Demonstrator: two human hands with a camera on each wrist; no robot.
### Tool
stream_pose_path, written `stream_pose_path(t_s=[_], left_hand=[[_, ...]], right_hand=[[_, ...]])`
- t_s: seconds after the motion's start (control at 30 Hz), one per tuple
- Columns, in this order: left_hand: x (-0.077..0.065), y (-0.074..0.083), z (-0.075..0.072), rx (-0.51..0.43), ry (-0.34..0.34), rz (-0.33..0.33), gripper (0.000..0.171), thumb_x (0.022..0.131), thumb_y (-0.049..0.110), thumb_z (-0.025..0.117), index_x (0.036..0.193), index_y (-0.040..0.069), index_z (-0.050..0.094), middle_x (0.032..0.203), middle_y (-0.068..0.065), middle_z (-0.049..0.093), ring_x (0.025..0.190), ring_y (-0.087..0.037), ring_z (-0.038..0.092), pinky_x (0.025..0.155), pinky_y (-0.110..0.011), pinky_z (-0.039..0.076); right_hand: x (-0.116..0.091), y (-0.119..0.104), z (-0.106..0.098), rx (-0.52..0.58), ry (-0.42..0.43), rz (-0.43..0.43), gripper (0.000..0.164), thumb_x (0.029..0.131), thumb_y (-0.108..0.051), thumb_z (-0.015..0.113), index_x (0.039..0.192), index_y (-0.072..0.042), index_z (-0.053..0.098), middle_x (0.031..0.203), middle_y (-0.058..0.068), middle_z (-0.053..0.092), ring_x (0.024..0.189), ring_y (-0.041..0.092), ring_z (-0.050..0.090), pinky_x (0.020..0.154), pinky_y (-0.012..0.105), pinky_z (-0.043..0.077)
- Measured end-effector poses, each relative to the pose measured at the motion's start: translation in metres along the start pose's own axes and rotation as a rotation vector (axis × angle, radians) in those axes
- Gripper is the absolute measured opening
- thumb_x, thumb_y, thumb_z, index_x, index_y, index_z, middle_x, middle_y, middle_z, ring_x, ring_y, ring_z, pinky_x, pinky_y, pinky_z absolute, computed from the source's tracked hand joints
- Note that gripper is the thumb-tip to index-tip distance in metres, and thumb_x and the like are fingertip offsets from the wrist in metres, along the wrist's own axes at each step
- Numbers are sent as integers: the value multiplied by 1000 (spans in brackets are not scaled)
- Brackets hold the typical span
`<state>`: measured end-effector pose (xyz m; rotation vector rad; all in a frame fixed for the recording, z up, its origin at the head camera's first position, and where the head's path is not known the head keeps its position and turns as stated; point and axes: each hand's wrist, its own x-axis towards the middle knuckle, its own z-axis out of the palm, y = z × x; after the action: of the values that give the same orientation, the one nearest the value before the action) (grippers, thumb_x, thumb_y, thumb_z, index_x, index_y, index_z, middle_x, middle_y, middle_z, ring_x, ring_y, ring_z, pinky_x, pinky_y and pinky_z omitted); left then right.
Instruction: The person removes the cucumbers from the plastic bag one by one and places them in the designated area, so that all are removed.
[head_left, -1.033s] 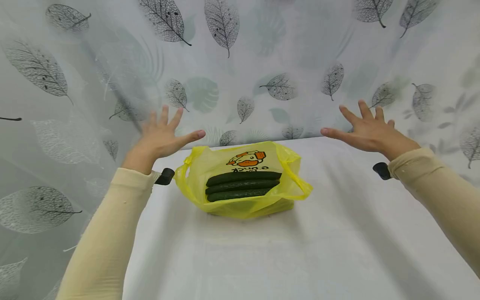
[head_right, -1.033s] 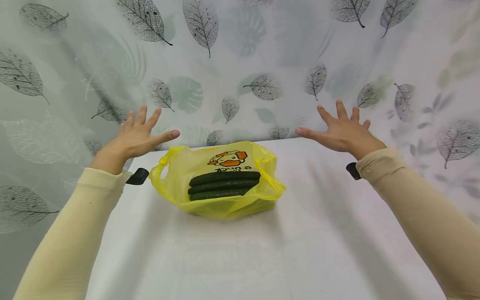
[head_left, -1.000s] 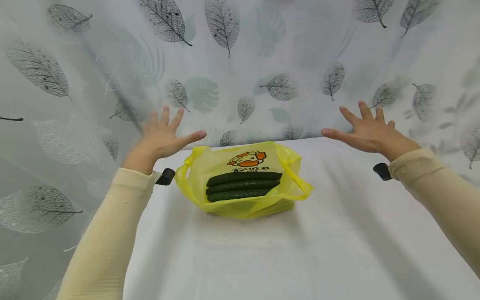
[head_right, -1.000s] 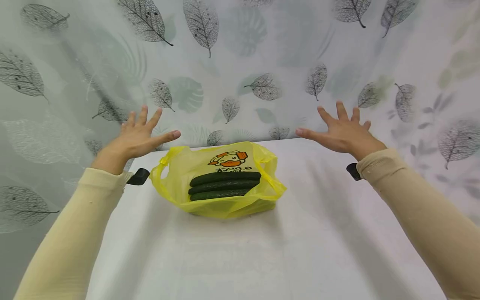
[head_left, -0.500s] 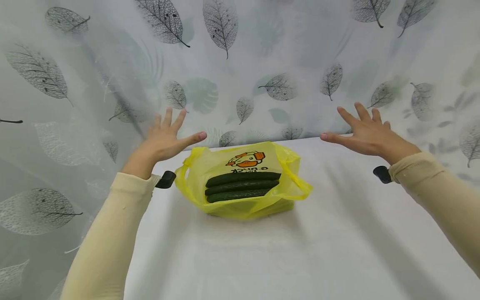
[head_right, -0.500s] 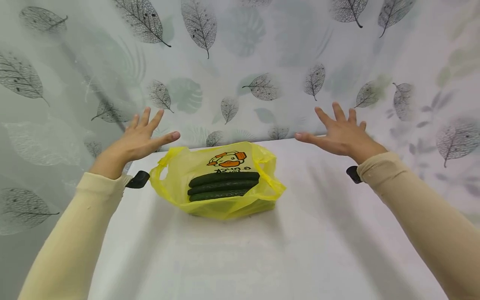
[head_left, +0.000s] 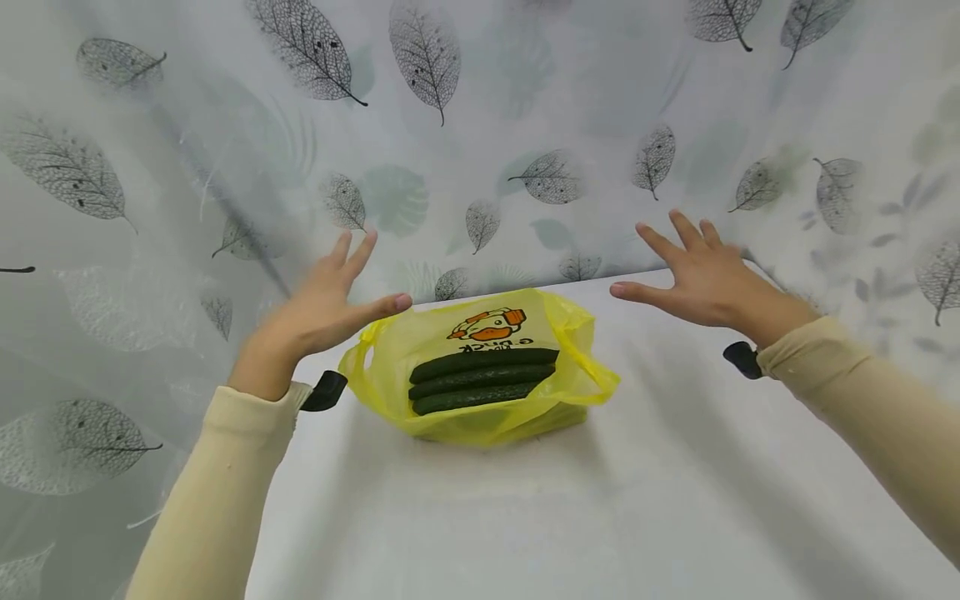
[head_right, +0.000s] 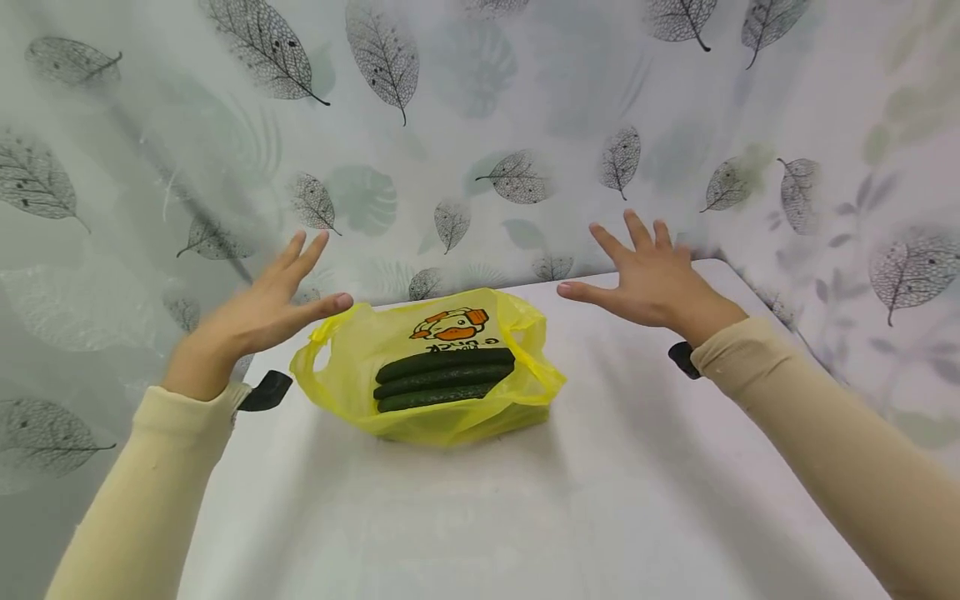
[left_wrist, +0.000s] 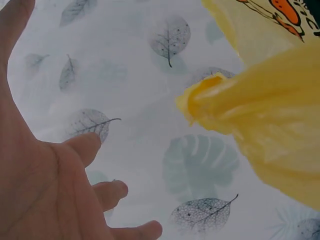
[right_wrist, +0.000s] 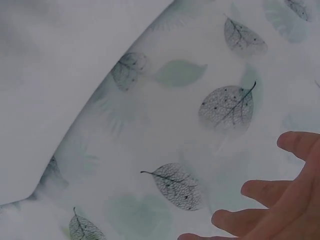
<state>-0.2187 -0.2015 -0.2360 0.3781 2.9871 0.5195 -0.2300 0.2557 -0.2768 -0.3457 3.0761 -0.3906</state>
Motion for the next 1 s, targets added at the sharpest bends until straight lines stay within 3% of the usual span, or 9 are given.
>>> stream_pose_path(t_s=[0.3,0.53,0.8,1.0], left_hand=[[-6,-19,32,-129,44,37,109,75,79,67,160,46,6,169,5,-1,153,-36,11,112,-68,21],[-7,-37,54,-294,25,154,96,79,55,81,159,42,28,169,0,7,151,-35,20,104,-57,42],[-10,-48,64,-264,26,231,82,86,40,80,156,39,38,168,0,16,149,-38,23,109,-66,29],[-14,-54,68,-255,17,253,77,91,18,77,156,35,39,167,-5,19,148,-39,27,109,-64,31]], right_hand=[[-11,-48,2,42,9,-117,103,87,-78,52,165,-25,12,169,17,-2,151,48,-1,107,77,14],[-14,-86,6,257,29,-180,102,83,-77,60,163,-27,22,167,4,17,150,34,22,110,66,28],[-9,-122,16,563,100,-267,81,84,-53,78,151,-21,44,151,-6,47,135,24,47,109,47,37],[-10,-154,24,687,6,-346,70,88,-36,80,148,-18,48,146,-2,52,130,19,54,103,38,46]])
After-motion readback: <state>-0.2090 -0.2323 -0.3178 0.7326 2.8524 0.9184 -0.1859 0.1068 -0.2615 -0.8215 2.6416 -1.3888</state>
